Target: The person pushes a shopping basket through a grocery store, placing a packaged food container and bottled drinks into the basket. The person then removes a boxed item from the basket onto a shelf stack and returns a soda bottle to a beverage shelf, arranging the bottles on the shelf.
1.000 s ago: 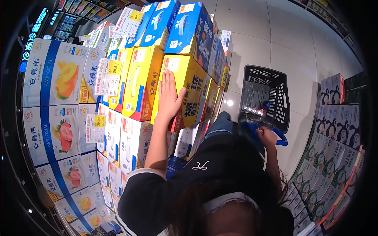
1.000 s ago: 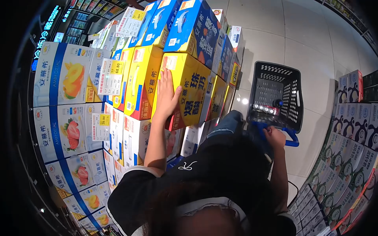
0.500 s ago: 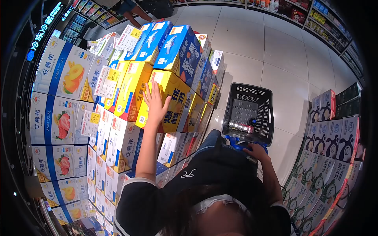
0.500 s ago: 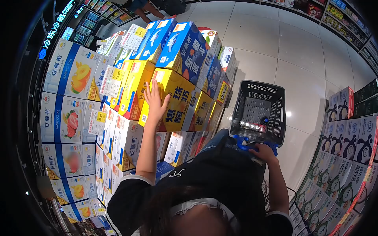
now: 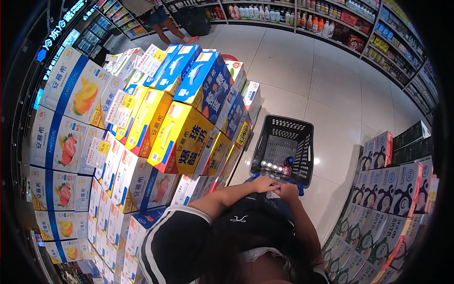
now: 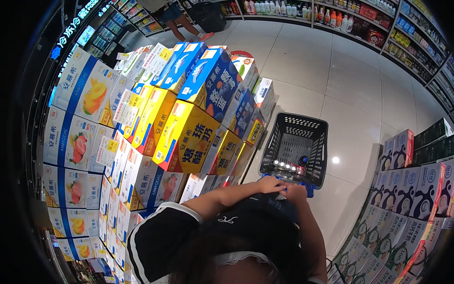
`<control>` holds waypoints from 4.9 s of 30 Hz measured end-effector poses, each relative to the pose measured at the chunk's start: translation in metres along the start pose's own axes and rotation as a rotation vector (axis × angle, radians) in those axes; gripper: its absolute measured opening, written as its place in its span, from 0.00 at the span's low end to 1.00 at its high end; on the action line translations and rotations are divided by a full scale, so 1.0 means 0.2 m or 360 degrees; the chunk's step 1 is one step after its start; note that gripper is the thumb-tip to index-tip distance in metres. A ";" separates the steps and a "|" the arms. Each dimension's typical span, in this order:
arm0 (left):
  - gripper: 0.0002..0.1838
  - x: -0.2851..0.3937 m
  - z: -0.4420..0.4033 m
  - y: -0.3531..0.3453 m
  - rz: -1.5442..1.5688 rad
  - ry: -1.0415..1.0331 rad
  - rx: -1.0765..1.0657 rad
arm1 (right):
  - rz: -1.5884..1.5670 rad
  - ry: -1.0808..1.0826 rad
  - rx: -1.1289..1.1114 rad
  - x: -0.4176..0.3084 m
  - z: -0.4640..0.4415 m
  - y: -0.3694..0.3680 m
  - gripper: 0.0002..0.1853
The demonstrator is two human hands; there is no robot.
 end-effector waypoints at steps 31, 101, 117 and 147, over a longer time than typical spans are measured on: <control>0.19 -0.43 -1.13 1.01 -0.0095 -0.0172 0.0611 | 0.0217 0.0074 -0.0456 0.68 -1.45 0.62 0.14; 0.33 -0.16 -4.24 3.09 0.0903 0.2354 0.1796 | 0.0615 0.2154 -0.2239 2.50 -5.09 1.99 0.14; 0.23 0.08 -4.54 2.79 0.1291 0.2876 0.2729 | 0.1592 0.3445 -0.2239 2.09 -4.73 1.97 0.12; 0.15 0.21 -3.39 1.73 0.1038 0.3652 0.3009 | 0.1595 0.3922 -0.2193 1.25 -3.34 1.25 0.14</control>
Point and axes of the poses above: each hand's wrist, its own z-axis away from the middle knuckle, its own y-axis out of the back of the hand, x = y × z, the point moved 1 cm from there along -z, towards the middle knuckle, and after that the axes turned 5 degrees about -z, right-handed, at the moved point
